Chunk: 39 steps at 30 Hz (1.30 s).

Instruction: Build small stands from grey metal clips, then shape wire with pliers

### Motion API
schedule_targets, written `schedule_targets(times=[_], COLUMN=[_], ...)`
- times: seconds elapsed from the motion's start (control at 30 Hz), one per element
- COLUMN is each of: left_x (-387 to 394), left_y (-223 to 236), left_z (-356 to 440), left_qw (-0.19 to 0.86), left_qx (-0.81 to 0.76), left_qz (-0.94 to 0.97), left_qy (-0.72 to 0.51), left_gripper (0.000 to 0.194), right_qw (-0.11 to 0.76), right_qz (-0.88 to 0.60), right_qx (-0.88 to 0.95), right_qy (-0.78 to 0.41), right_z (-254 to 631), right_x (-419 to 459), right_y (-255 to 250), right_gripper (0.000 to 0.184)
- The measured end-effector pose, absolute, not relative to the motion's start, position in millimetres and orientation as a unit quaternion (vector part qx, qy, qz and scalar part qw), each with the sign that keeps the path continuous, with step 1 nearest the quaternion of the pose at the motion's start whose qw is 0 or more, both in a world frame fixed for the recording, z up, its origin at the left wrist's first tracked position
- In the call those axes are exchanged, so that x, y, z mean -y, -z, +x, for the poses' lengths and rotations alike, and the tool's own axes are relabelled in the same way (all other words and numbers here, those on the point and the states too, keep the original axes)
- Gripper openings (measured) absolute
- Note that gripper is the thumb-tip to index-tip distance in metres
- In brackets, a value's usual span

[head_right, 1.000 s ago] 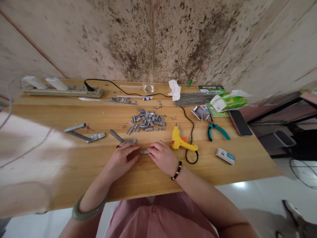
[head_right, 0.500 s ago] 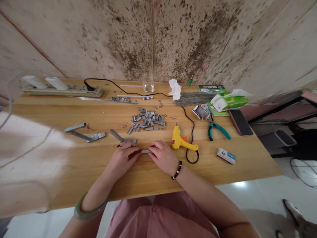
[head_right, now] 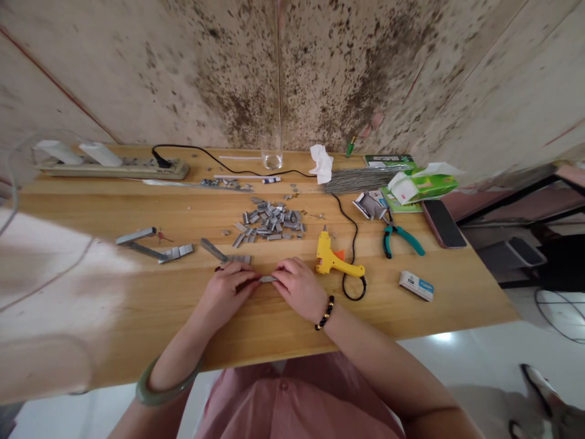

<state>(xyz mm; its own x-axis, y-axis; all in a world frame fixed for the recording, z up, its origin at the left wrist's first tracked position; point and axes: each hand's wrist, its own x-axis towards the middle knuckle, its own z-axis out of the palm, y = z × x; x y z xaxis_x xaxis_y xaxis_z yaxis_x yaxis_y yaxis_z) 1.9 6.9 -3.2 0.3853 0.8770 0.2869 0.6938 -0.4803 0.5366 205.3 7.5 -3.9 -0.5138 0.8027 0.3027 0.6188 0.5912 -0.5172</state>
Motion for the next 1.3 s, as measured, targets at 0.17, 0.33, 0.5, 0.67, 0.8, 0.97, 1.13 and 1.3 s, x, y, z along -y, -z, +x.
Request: schedule_targets(times=[0.17,0.33,0.5,0.67,0.8,0.97,1.13,1.3], left_x=[-6.7,-6.2,-6.2,-6.2,-6.1,-6.2,-6.0,-6.0], left_y=[3.9,2.3,0.6,-0.4,-1.1,0.6,2.1,2.2], left_z=[2.0,2.1,1.5,0.2,-0.4,-1.2,-1.3,-1.3], left_qw=[0.165,0.175,0.188,0.209,0.213,0.21,0.211,0.207], left_qx=[-0.483,-0.481,-0.492,-0.51,-0.51,-0.516,-0.521,-0.518], left_qz=[0.814,0.81,0.796,0.779,0.776,0.772,0.763,0.766], left_qy=[-0.276,-0.287,-0.3,-0.298,-0.303,-0.306,-0.319,-0.32], left_gripper=[0.011,0.015,0.016,0.02,0.022,0.023,0.023,0.022], right_qw=[0.258,0.265,0.268,0.269,0.279,0.297,0.308,0.311], right_qz=[-0.423,-0.422,-0.419,-0.418,-0.418,-0.422,-0.431,-0.435], right_qx=[0.85,0.847,0.848,0.848,0.845,0.836,0.823,0.816], right_qy=[-0.178,-0.185,-0.182,-0.183,-0.184,-0.187,-0.204,-0.219], right_z=[204.9,204.8,204.9,205.2,205.9,207.0,208.2,208.7], right_x=[-7.1,-7.2,-7.3,-7.5,-7.9,-7.9,-8.0,-8.7], right_y=[3.8,4.0,4.6,4.0,5.1,6.1,3.2,0.7], right_gripper=[0.012,0.013,0.009,0.009,0.009,0.009,0.013,0.014])
